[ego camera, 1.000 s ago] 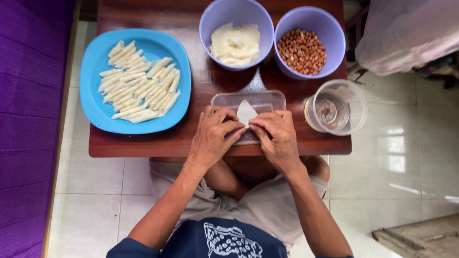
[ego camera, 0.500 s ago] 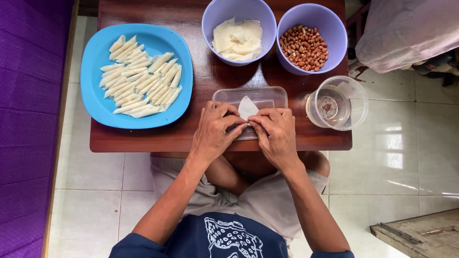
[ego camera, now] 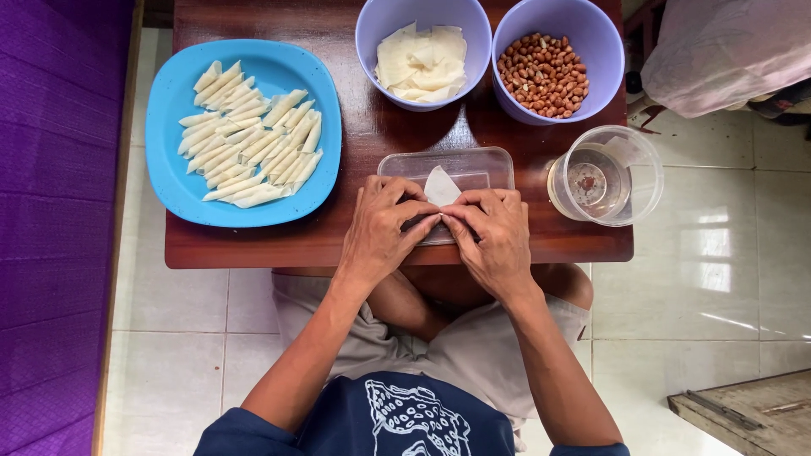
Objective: The person sits on the floor and wraps peanuts in thin white sheets. They place a peanut onto a sheet, fold the sheet around it to form a small packet, and place the finished item on a blue plate. This process is repeated multiple times.
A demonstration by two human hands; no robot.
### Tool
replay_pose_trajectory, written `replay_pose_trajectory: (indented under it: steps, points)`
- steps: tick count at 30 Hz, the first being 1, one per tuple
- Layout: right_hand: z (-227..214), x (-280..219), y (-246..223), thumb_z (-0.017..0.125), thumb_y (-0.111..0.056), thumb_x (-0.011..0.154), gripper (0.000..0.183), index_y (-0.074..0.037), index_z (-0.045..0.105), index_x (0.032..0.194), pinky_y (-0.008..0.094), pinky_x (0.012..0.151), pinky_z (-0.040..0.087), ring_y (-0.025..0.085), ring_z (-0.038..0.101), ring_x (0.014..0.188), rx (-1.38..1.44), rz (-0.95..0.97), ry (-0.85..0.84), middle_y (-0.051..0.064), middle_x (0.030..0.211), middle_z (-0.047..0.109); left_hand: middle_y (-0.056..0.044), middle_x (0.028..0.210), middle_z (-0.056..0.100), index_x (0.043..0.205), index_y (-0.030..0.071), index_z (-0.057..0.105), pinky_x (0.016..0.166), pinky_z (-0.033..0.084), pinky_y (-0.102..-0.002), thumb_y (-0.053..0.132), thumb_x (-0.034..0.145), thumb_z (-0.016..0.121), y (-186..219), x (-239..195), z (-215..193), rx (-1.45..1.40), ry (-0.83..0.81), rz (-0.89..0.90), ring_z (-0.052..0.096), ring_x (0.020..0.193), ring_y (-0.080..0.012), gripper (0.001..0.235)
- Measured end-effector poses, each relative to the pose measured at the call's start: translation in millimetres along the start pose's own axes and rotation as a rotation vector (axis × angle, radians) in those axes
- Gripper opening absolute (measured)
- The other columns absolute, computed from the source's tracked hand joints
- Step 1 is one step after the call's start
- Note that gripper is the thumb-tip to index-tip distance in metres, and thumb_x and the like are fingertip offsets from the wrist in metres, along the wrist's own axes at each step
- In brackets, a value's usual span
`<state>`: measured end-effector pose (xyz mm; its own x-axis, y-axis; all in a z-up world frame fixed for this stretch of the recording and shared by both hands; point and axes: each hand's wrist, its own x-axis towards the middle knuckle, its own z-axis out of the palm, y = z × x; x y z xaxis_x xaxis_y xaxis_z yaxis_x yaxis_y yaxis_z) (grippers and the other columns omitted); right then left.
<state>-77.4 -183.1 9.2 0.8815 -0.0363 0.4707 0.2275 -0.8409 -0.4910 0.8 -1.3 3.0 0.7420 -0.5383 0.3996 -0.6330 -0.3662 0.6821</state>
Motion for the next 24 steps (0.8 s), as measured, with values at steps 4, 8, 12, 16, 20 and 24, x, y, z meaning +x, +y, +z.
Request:
replay_pose_trajectory:
  steps: [4,8,12,16,20,24]
  points:
    - [-1.6,1.5,-1.3,0.076,-0.024,0.097,0.003,-0.023,0.077,0.099,0.036,0.084,0.042,0.024,0.057,0.098,0.028,0.020,0.005,-0.003,0.098,0.067,0.005,0.100,0.062,0.092,0.023,0.076,0.084,0.044,-0.036,0.026,0.090,0.076,-1.8,0.1,0.8,0.012,-0.012,0.004,0.055,0.105,-0.0215,0.003]
    - [0.3,-2.6,2.9,0.078,-0.022,0.095,0.007,-0.023,0.076,0.101,0.036,0.082,0.044,0.024,0.059,0.097,0.054,-0.017,0.066,-0.002,0.100,0.067,0.004,0.100,0.062,0.091,0.023,0.076,0.084,0.044,-0.037,0.026,0.090,0.076,-1.2,0.1,1.4,0.016,-0.020,0.002,0.055,0.104,-0.0224,0.003]
    - [2.4,-3.3,2.4,0.077,-0.020,0.095,0.003,-0.022,0.078,0.095,0.035,0.079,0.044,0.023,0.059,0.095,-0.043,-0.117,0.102,-0.002,0.098,0.067,0.003,0.101,0.062,0.091,0.022,0.076,0.084,0.044,-0.037,0.026,0.090,0.077,-1.9,0.1,1.8,0.012,-0.021,0.000,0.055,0.105,-0.0231,0.004]
    - [4.5,-4.0,3.7,0.077,-0.019,0.095,0.003,-0.021,0.078,0.097,0.035,0.079,0.045,0.023,0.060,0.095,-0.063,-0.118,0.098,-0.002,0.098,0.068,0.003,0.100,0.062,0.091,0.022,0.077,0.083,0.044,-0.037,0.026,0.091,0.077,-3.7,-0.5,2.9,0.014,-0.019,0.003,0.055,0.105,-0.0231,0.004]
    - [1.7,-0.6,0.0,0.076,-0.019,0.095,0.003,-0.021,0.078,0.098,0.034,0.077,0.044,0.023,0.059,0.093,-0.024,-0.060,0.065,-0.002,0.097,0.068,0.004,0.101,0.061,0.097,0.023,0.076,0.084,0.044,-0.036,0.027,0.092,0.076,-5.3,-1.9,3.2,0.016,-0.019,0.002,0.055,0.105,-0.0223,0.007]
    - [-0.1,0.5,-0.5,0.076,-0.019,0.094,0.004,-0.020,0.076,0.098,0.035,0.077,0.044,0.023,0.059,0.092,-0.010,-0.004,-0.002,-0.002,0.096,0.067,0.004,0.102,0.061,0.100,0.023,0.075,0.085,0.045,-0.036,0.026,0.092,0.076,-7.8,-3.3,3.6,-0.009,-0.017,-0.002,0.055,0.105,-0.0222,0.008]
